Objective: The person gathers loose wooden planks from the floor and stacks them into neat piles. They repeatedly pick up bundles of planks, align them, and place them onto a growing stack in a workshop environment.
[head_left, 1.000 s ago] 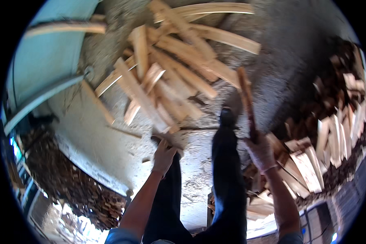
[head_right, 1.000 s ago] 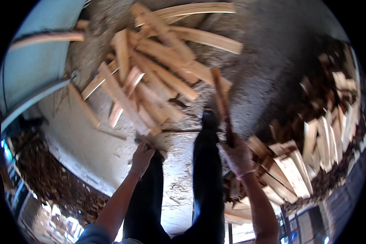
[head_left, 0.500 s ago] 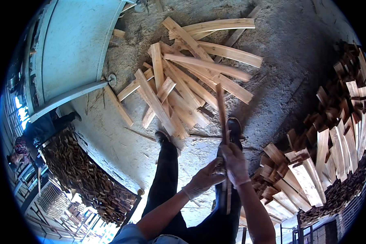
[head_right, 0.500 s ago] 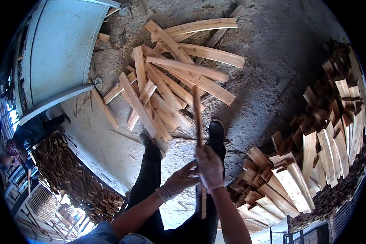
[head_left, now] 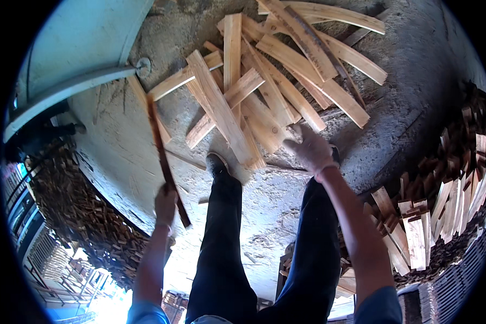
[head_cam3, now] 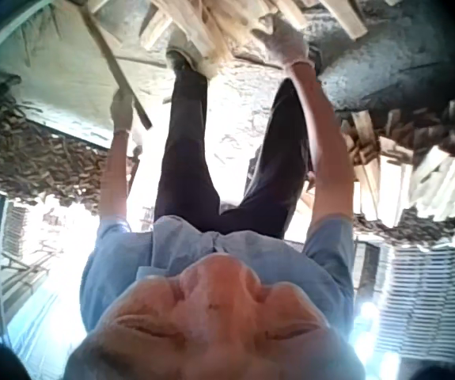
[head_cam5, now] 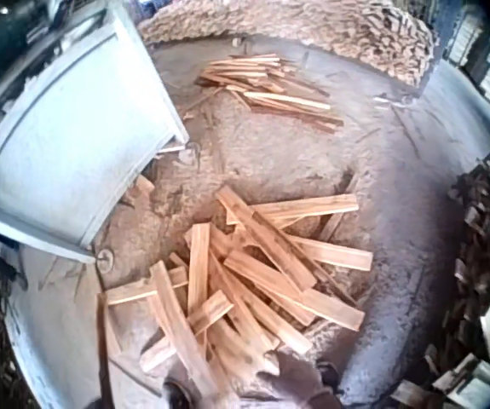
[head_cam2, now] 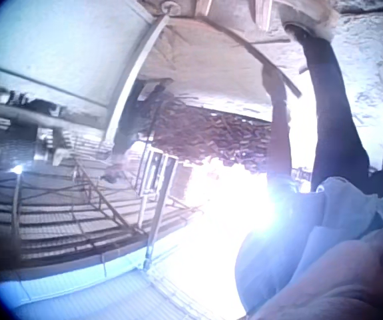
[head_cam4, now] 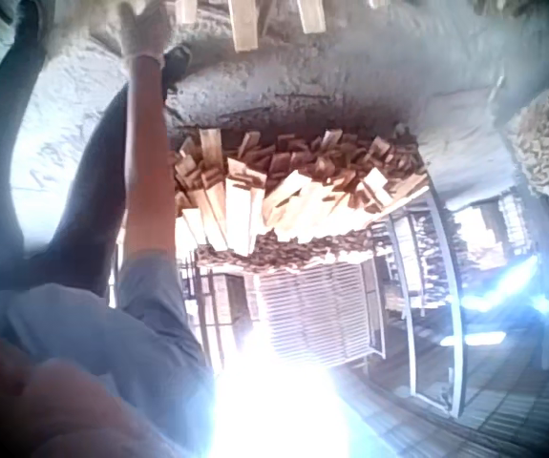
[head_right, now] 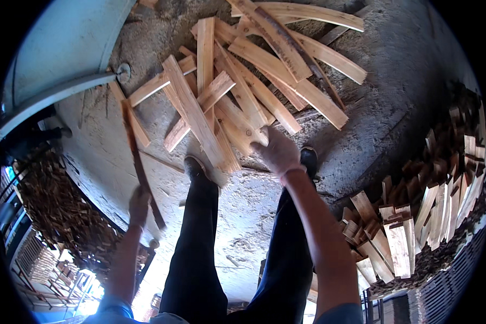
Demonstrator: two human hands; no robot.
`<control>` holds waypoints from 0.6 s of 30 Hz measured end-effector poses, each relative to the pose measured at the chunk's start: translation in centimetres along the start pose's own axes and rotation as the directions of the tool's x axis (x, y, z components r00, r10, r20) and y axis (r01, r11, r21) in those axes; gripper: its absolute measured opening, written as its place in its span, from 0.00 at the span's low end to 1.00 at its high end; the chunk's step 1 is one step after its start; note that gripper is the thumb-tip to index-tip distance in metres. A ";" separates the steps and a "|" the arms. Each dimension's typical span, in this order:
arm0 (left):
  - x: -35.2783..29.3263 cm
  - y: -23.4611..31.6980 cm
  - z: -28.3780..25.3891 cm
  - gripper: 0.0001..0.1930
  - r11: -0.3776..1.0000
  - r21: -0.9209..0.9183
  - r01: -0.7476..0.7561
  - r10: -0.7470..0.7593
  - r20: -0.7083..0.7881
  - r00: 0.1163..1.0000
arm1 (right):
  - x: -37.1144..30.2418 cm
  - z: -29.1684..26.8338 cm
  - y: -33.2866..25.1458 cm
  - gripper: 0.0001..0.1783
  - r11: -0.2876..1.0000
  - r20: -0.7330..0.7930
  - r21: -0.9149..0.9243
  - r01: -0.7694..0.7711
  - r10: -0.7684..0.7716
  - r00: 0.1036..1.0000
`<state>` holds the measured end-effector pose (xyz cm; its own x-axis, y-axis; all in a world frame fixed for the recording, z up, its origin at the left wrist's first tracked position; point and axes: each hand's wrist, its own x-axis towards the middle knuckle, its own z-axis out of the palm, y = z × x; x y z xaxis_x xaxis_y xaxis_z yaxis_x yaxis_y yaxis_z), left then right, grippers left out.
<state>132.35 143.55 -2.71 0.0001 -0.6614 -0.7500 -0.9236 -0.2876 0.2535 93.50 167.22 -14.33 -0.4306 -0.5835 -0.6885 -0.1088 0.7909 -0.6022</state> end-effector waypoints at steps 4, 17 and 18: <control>11.0 -4.7 2.1 0.47 0.946 0.243 -0.215 0.264 -0.188 0.946 | 5.9 1.5 1.2 0.35 0.967 -0.128 -0.205 -0.152 0.127 0.984; 13.0 4.2 17.8 0.39 0.909 0.030 -0.416 0.416 -0.126 0.900 | 5.3 11.7 10.8 0.43 0.924 -0.475 0.018 -0.382 0.344 0.810; 11.7 4.8 18.7 0.39 0.900 -0.004 -0.437 0.433 -0.120 0.893 | 5.8 12.3 11.2 0.42 0.890 -0.487 0.064 -0.452 0.423 0.764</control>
<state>120.79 147.34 -21.69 -0.3541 -0.7985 -0.4868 -0.8293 0.0275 0.5581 100.82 170.45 -30.00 -0.8112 -0.0212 -0.5843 0.1554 0.9556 -0.2505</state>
